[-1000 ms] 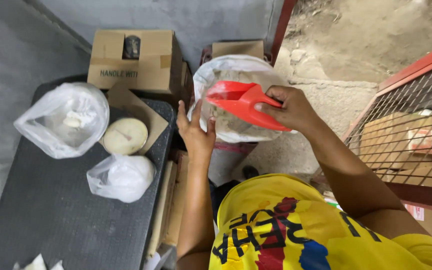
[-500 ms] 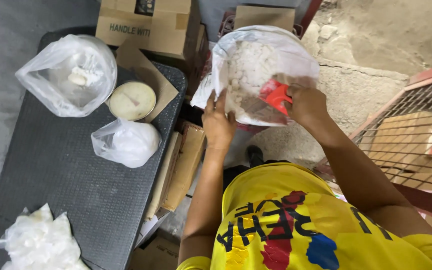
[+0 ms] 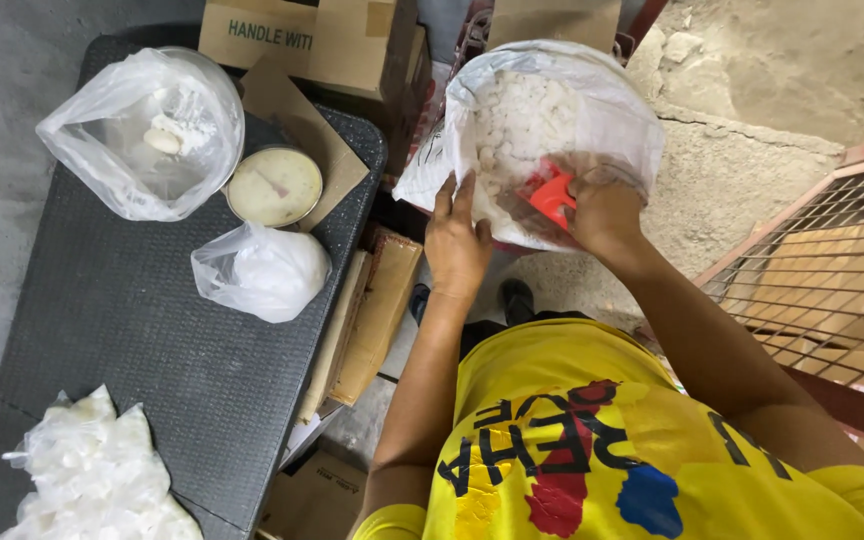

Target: Bagging and weighing white powder from a large sack into smaller plastic bags.

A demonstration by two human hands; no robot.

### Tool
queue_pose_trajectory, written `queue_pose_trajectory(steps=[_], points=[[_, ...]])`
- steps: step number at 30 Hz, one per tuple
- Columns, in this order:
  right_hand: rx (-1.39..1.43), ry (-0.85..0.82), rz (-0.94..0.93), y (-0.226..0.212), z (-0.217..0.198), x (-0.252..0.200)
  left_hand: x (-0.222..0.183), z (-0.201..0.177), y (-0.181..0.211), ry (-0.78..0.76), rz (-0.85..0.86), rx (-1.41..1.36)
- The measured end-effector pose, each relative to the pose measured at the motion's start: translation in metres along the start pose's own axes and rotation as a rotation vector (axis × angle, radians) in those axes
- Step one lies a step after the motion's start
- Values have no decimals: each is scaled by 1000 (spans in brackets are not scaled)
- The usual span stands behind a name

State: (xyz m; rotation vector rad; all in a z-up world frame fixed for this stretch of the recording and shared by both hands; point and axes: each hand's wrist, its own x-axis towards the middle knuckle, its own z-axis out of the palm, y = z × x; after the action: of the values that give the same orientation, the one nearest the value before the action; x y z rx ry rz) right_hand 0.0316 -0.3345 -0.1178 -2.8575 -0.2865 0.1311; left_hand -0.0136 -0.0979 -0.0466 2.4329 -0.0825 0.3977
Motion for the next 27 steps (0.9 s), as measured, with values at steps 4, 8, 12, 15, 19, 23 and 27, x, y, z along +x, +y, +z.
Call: queue_pose_trajectory(steps=[4, 8, 12, 15, 19, 23, 27], points=[[56, 12, 6, -4, 1, 8, 3, -5, 5, -25, -30, 8], [76, -6, 23, -6, 8, 16, 5, -8, 8, -27, -44, 7], [44, -13, 5, -6, 18, 26, 7, -8, 9, -23, -52, 10], [146, -10, 44, -2, 42, 37, 8, -8, 9, -15, -45, 16], [87, 86, -16, -3, 28, 32, 10, -11, 10, -52, -83, 2], [169, 75, 4, 2, 9, 23, 9, -7, 6, -8, -36, 5], [207, 204, -74, -3, -27, 4, 12, -6, 2, 12, -30, -5]])
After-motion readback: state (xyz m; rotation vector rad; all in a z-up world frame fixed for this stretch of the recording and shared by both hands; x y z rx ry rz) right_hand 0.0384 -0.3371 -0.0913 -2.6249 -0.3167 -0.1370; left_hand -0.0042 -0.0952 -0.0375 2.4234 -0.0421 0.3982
